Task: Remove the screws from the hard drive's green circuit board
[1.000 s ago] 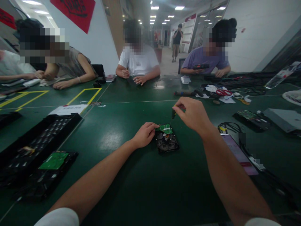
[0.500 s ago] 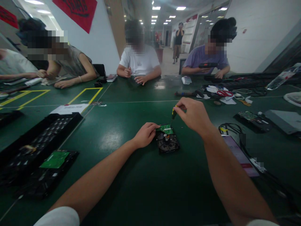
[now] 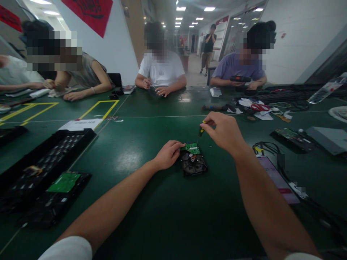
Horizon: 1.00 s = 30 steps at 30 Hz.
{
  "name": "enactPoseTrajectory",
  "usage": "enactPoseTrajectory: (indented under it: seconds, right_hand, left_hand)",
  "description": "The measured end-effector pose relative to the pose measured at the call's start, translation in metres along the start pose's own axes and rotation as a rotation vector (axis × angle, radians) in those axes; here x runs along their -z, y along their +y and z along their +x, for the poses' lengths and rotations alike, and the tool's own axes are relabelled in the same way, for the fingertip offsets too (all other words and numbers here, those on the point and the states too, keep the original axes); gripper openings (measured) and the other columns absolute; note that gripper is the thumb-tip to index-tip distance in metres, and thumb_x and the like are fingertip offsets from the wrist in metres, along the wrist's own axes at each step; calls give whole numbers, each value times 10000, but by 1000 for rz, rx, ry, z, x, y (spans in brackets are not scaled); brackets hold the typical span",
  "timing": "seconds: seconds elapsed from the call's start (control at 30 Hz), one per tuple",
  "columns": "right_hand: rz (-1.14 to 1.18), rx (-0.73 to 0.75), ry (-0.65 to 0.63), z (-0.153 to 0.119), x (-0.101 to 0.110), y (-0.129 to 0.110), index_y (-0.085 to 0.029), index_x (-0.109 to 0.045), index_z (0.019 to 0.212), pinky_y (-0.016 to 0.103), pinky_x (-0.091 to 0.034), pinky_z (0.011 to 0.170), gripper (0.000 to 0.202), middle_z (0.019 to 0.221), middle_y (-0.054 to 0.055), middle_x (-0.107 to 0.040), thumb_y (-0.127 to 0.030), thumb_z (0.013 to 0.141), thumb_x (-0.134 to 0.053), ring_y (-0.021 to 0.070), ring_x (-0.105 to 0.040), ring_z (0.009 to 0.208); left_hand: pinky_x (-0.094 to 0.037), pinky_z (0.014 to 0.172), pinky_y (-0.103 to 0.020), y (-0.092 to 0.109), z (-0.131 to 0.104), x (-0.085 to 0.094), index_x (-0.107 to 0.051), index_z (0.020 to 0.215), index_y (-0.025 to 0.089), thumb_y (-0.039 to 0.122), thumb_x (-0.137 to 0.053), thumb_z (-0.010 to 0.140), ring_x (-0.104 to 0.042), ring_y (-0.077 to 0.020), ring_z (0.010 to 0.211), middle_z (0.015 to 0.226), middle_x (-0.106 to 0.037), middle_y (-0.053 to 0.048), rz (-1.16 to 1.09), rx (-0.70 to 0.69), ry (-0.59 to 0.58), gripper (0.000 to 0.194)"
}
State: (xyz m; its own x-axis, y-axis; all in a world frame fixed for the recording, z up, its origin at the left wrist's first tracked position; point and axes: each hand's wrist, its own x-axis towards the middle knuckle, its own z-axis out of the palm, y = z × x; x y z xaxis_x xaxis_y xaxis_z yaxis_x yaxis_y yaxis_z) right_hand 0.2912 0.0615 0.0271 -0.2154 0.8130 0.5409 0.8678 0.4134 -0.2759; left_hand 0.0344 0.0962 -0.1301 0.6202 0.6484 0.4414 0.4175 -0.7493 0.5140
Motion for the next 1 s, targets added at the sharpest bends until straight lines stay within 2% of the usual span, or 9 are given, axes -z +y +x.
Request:
enactPoseTrajectory:
  seconds: [0.13,0.3,0.5,0.77,1.0]
  right_hand:
    - [-21,7,2,0,0,0,-221,-672,923,406,-495,840,85,955,88,-750,-248,971,-608,261,-677,882]
    - [-3,11,18,0,-3,5,-210,-653,920,410,-496,861,29,1009,109,-753,-201,932,-628,277,-687,940]
    - [-22,11,14,1,-1,2,-220,-645,889,398,-476,825,59,929,82,-735,-228,945,-631,257,-662,861]
    - [-36,15,12,1,-1,3,-219,-652,926,411,-490,836,22,992,104,-730,-230,941,-640,279,-664,915]
    - [-3,6,1,1,-1,3,-227,-638,887,391,-483,814,90,927,74,-738,-271,965,-646,258,-671,862]
  left_hand:
    - [-518,1110,-504,0,0,0,-645,1335,209,147,-447,1019,-605,-274,1260,1305,-676,-128,1,2,-5,378]
    - [-511,1119,-503,-3,-1,-2,-641,1346,208,142,-457,1010,-600,-274,1267,1312,-671,-127,10,1,-11,389]
    - [-511,1115,-496,-3,-1,-1,-642,1342,197,148,-448,1019,-600,-272,1264,1310,-669,-133,7,0,-7,380]
    - [-513,1109,-497,-4,-1,-2,-644,1345,211,149,-454,1018,-605,-273,1260,1309,-673,-128,8,-4,-3,384]
    - [-514,1111,-503,-1,0,0,-647,1336,223,140,-466,1011,-609,-271,1262,1300,-684,-117,11,0,-1,381]
